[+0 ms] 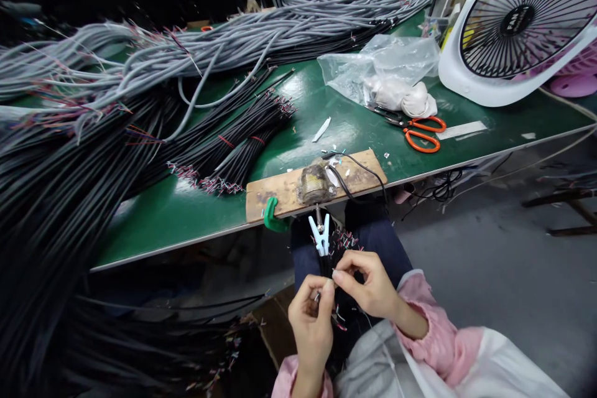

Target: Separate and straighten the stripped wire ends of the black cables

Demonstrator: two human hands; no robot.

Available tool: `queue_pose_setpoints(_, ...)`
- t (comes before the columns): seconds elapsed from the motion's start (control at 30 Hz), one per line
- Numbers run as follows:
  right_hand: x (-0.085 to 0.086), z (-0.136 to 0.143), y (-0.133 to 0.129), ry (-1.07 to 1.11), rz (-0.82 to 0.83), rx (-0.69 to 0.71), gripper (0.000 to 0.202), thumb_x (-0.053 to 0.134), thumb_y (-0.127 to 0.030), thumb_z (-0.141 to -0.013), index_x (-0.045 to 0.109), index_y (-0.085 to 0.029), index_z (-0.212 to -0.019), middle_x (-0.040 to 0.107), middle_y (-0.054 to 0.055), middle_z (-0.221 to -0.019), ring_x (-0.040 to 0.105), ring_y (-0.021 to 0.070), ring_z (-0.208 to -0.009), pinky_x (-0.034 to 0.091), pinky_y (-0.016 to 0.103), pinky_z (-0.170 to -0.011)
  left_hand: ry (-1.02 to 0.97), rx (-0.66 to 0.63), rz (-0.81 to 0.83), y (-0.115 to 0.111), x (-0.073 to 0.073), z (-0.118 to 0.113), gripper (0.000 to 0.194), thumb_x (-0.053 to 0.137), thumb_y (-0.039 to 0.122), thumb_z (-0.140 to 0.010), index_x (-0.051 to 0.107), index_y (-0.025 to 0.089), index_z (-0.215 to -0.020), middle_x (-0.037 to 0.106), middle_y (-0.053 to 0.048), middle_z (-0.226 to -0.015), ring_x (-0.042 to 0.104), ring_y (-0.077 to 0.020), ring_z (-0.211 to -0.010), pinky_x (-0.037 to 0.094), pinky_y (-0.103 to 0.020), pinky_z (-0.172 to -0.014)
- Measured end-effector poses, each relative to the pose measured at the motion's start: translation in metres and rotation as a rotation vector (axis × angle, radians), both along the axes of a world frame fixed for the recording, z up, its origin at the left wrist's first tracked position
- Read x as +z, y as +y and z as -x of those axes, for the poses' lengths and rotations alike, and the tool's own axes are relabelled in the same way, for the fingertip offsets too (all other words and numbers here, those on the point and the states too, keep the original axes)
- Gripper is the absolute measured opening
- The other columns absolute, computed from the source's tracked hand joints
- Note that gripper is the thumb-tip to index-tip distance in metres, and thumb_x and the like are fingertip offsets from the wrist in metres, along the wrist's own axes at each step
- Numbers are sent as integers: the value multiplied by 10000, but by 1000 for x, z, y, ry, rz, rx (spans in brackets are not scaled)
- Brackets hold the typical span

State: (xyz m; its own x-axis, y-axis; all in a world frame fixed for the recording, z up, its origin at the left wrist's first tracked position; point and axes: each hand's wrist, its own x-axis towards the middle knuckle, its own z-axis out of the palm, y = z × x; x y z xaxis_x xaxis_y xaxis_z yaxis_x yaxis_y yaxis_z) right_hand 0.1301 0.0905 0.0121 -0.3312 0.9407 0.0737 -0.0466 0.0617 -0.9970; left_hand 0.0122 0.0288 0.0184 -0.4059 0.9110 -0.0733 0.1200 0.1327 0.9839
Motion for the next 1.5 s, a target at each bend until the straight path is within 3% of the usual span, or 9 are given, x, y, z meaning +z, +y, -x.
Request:
queue_pose_setpoints(0.2, -4, 0, 6, 115, 123, -66, 308, 651, -374, -877, 578, -173, -655, 536, -20, -579, 472, 102, -507, 398, 212, -483, -14, -3, -3, -2, 0, 0, 348, 663, 403, -896, 600, 189, -629, 449, 57, -502, 402, -104, -421, 344, -210, -424)
queue_pose_setpoints(0.3, -4, -1, 8, 133, 159, -14, 306, 667, -429, -882, 648, -160, -738, 578, -9, -613, 499, 103, -512, 433, 213, -488, -16, 9, 12, -4, -1, 0, 355, 661, 412, -896, 593, 191, -627, 446, 57, -502, 397, -105, -420, 338, -212, -424)
queue_pose_setpoints(0.43, -3, -1, 6, 57, 74, 44, 249, 688, -387, -874, 706, -157, -783, 642, 20, -673, 563, 127, -582, 446, 227, -528, -19, 7, -3, -5, -2, -1, 361, 655, 397, -911, 581, 190, -624, 435, 60, -505, 385, -99, -421, 326, -207, -425)
queue_pose_setpoints(0.63, -3, -1, 0, -97, -85, -41, 310, 592, -279, -937, 564, -177, -646, 498, -21, -605, 435, 105, -525, 338, 248, -510, 4, -8, -46, -3, -2, -2, 356, 658, 381, -911, 580, 188, -622, 441, 59, -504, 395, -99, -422, 326, -197, -417)
queue_pose_setpoints(0.87, -4, 6, -8, -153, -135, -121, 308, 574, -269, -963, 550, -181, -669, 478, -22, -616, 427, 100, -524, 321, 250, -499, 22, 37, -75, -7, -7, -4, 307, 661, 325, -919, 602, 183, -654, 458, 63, -513, 401, -90, -426, 323, -187, -422)
queue_pose_setpoints(1.0, -7, 4, -6, -104, -60, -176, 311, 556, -310, -986, 570, -178, -704, 498, -11, -657, 456, 91, -501, 326, 224, -440, 29, 77, -82, -11, -9, -6, 296, 654, 307, -927, 605, 183, -662, 464, 66, -514, 404, -88, -422, 329, -188, -423)
queue_pose_setpoints(1.1, -5, -1, -2, -6, 71, -49, 283, 594, -376, -965, 634, -161, -787, 561, 8, -731, 468, 69, -450, 311, 191, -364, 70, 115, -111, -11, -7, -9, 278, 648, 276, -927, 611, 185, -667, 483, 67, -519, 418, -84, -426, 339, -181, -428)
queue_pose_setpoints(1.2, 1, -4, 0, 13, 22, 110, 261, 646, -355, -929, 681, -147, -775, 629, 30, -733, 529, 91, -515, 374, 194, -427, 189, 115, -196, -11, -5, -11, 239, 650, 219, -909, 618, 188, -675, 523, 69, -520, 454, -79, -428, 356, -167, -433)
queue_pose_setpoints(1.5, 2, 10, -8, -192, -307, -258, 312, 593, -201, -948, 575, -166, -639, 454, -35, -577, 413, 86, -494, 332, 235, -495, 426, 117, -322, -7, -7, -14, 141, 644, 126, -883, 651, 199, -763, 644, 69, -588, 582, -75, -443, 450, -141, -478)
